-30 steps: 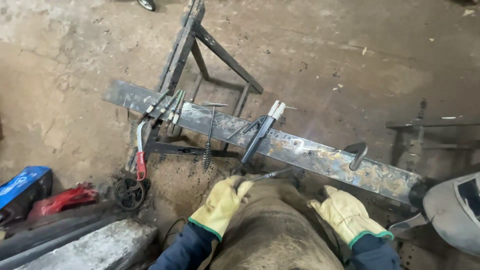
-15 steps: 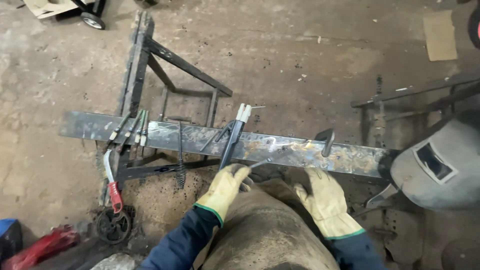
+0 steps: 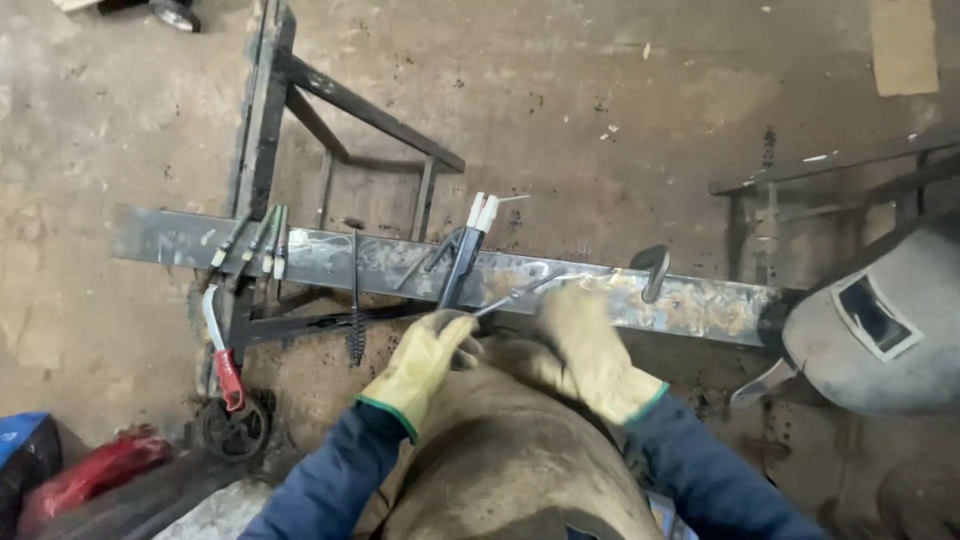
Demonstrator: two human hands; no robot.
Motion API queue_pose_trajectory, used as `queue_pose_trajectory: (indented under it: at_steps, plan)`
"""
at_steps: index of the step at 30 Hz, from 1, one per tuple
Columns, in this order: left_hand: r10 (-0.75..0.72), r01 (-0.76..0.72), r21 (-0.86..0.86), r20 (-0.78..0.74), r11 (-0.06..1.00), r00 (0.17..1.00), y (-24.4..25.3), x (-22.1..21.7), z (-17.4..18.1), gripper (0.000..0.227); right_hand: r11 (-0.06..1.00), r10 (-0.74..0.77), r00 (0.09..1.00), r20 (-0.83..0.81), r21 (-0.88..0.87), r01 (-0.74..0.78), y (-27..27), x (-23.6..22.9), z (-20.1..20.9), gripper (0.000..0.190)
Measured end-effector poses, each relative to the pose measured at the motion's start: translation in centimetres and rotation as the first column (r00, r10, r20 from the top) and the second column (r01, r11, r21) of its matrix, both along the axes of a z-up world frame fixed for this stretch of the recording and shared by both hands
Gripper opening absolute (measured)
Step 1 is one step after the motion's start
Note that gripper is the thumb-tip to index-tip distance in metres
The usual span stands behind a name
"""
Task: The person welds a steel frame clamped on a work stand, striking an arc with a welding electrode holder while wearing a welding helmet. Between welds they chip and brush slag from the weld, measure the frame with a tape measure, and reposition the electrode before welding again.
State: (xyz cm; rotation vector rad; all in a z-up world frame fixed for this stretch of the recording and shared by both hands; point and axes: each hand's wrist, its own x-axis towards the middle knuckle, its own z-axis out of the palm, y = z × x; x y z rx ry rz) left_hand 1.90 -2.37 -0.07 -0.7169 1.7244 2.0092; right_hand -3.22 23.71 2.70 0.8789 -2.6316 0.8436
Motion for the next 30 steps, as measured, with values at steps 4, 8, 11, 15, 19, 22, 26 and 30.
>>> queue_pose_trajectory:
  at_steps: [4, 8, 11, 15, 19, 22, 26, 30]
  plan:
    - [-0.148, 0.164, -0.066, 0.206, 0.984, 0.967, 2.5, -4.8, 0.0, 0.029, 0.871, 0.373, 0.749, 0.549, 0.071, -0.486, 2.7, 0.7, -2.6, 0.056]
    - [-0.567, 0.407, -0.559, -0.144, 0.723, 0.811, 4.5, -6.3, -1.2, 0.033, 0.968, -0.011, 0.937, 0.350, 0.237, -0.078, 3.8, -0.4, 1.1, 0.032]
    - [-0.778, 0.354, -0.803, -0.202, 0.479, 0.595, 5.5, -7.6, 1.6, 0.030, 0.928, -0.254, 0.963, 0.092, 0.303, 0.216, 4.4, -2.1, 1.6, 0.040]
    - [-0.790, 0.479, -0.836, 0.095, 0.267, 0.605, 6.1, -9.2, 2.8, 0.029, 0.873, -0.240, 0.970, 0.049, 0.448, 0.194, 6.3, -2.5, -3.2, 0.037]
    - [-0.665, 0.418, -0.872, 0.157, 0.253, 0.730, 2.7, -10.0, 8.5, 0.046, 0.822, -0.238, 0.970, 0.043, 0.542, 0.178, 6.6, -2.7, -4.0, 0.036]
    - [-0.492, 0.436, -0.889, 0.321, 0.137, 0.809, -1.4, -10.7, 11.3, 0.041, 0.845, -0.208, 0.977, 0.053, 0.513, 0.152, 6.8, -3.0, -3.9, 0.035]
    - [-0.581, 0.533, -0.798, 0.584, -0.281, 0.567, -4.8, -12.0, 10.0, 0.049, 0.851, -0.208, 0.978, 0.031, 0.499, 0.165, 6.9, -3.0, -4.5, 0.033]
    - [-0.758, 0.247, -0.872, 0.489, -0.422, 0.431, -6.7, -11.5, 6.7, 0.070, 0.828, -0.245, 0.970, -0.005, 0.520, 0.212, 6.4, -3.0, -4.4, 0.035]
